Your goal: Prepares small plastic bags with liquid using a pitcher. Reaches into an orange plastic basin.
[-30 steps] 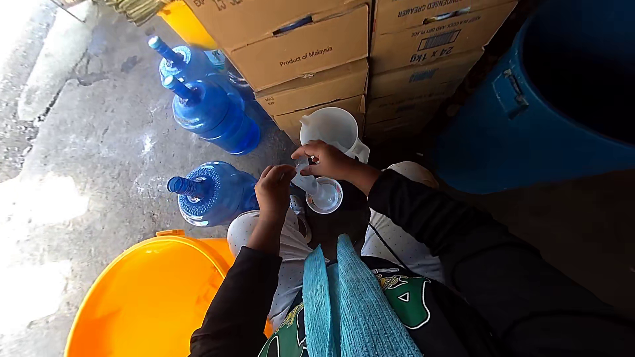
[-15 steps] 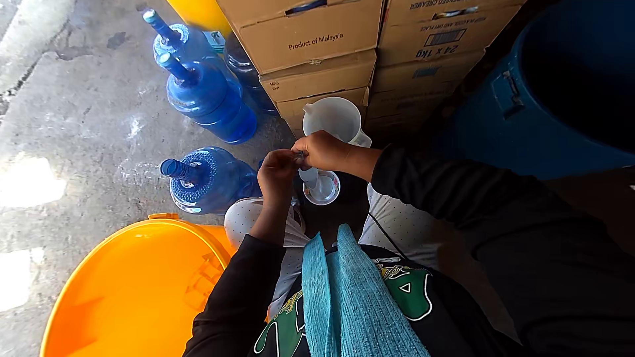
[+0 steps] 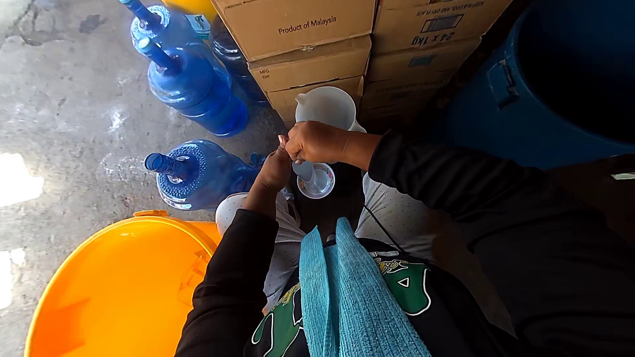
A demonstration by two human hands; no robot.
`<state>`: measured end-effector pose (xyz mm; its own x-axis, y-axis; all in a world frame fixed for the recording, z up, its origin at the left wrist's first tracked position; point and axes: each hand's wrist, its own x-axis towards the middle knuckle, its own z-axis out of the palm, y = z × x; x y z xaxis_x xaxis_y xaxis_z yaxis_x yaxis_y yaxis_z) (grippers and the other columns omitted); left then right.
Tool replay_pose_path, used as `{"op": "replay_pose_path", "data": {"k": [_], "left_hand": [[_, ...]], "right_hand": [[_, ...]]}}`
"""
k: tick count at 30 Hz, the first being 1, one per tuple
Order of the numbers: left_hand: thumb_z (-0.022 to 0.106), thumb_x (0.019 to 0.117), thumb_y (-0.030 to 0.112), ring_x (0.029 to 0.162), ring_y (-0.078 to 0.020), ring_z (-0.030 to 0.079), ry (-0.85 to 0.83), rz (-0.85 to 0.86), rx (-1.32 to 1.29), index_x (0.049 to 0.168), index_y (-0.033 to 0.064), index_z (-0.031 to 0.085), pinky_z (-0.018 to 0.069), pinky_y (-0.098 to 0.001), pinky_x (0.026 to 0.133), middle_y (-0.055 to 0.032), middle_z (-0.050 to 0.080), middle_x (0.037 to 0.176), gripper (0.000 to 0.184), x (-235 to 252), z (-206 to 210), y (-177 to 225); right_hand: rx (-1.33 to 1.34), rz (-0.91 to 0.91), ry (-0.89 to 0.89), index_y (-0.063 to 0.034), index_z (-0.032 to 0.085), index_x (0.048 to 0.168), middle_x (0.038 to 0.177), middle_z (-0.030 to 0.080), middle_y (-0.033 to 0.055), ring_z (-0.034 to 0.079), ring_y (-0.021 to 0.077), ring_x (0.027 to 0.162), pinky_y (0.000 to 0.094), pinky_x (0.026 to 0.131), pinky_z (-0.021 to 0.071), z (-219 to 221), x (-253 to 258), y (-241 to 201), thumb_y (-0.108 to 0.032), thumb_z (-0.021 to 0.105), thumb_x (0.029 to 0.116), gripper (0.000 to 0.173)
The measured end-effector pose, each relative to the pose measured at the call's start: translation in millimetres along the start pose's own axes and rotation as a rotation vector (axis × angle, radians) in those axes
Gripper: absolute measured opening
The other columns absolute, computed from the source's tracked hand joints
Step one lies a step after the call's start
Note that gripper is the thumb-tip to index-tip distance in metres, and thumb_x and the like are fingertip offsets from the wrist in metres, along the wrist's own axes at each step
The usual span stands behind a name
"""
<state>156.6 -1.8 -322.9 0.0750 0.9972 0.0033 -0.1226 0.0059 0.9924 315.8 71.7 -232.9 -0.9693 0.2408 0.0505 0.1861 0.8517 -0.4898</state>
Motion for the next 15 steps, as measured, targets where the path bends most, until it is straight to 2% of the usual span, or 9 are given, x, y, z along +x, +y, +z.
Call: {"op": "replay_pose_path", "data": {"k": [4, 8, 10, 12, 15], "left_hand": [[0.020, 0.1106, 0.040, 0.114, -0.0003, 0.060, -0.063, -0.032, 0.028, 0.116, 0.0166, 0.062, 0.0453, -0.0279, 0.106, 0.0085, 0.068, 0.111, 0.048, 4, -3, 0], [0.023, 0.1108, 0.028, 0.114, -0.0012, 0.059, -0.005, -0.058, 0.095, 0.117, 0.0093, 0.063, 0.0440, -0.0278, 0.107, 0.0045, 0.068, 0.113, 0.045, 1, -4, 4], [0.023, 0.1106, 0.026, 0.119, -0.0030, 0.058, -0.012, -0.070, 0.101, 0.126, 0.0055, 0.061, 0.0423, -0.0293, 0.110, 0.0018, 0.066, 0.121, 0.046, -1, -6, 4], [0.025, 0.1098, 0.024, 0.119, -0.0033, 0.057, -0.011, -0.071, 0.087, 0.128, 0.0055, 0.061, 0.0417, -0.0292, 0.109, 0.0020, 0.066, 0.123, 0.044, -1, -8, 2], [0.029, 0.1077, 0.022, 0.115, -0.0031, 0.059, -0.006, -0.078, 0.029, 0.123, 0.0096, 0.063, 0.0447, -0.0285, 0.105, 0.0044, 0.067, 0.119, 0.040, -2, -8, 1]], "right_hand": [[0.121, 0.138, 0.023, 0.0009, 0.076, 0.092, 0.094, 0.067, 0.0143, 0.064, 0.0200, 0.087, 0.0322, 0.081, 0.0524, -2, -5, 8, -0.002, 0.064, 0.0966, 0.013], [0.295, 0.237, 0.094, 0.0004, 0.074, 0.091, 0.087, 0.071, 0.0083, 0.066, 0.0112, 0.079, 0.0279, 0.079, 0.0531, 4, -11, 13, -0.006, 0.066, 0.0974, 0.012], [0.398, 0.308, 0.115, -0.0002, 0.072, 0.090, 0.081, 0.070, 0.0048, 0.064, 0.0070, 0.073, 0.0256, 0.074, 0.0522, 7, -12, 14, -0.007, 0.067, 0.0971, 0.011], [0.480, 0.348, 0.137, -0.0001, 0.071, 0.089, 0.078, 0.069, 0.0034, 0.062, 0.0053, 0.071, 0.0244, 0.073, 0.0520, 11, -13, 16, -0.007, 0.068, 0.0965, 0.010], [0.547, 0.374, 0.172, 0.0005, 0.070, 0.089, 0.078, 0.069, 0.0034, 0.062, 0.0056, 0.070, 0.0247, 0.072, 0.0519, 15, -13, 17, -0.006, 0.069, 0.0960, 0.010]]}}
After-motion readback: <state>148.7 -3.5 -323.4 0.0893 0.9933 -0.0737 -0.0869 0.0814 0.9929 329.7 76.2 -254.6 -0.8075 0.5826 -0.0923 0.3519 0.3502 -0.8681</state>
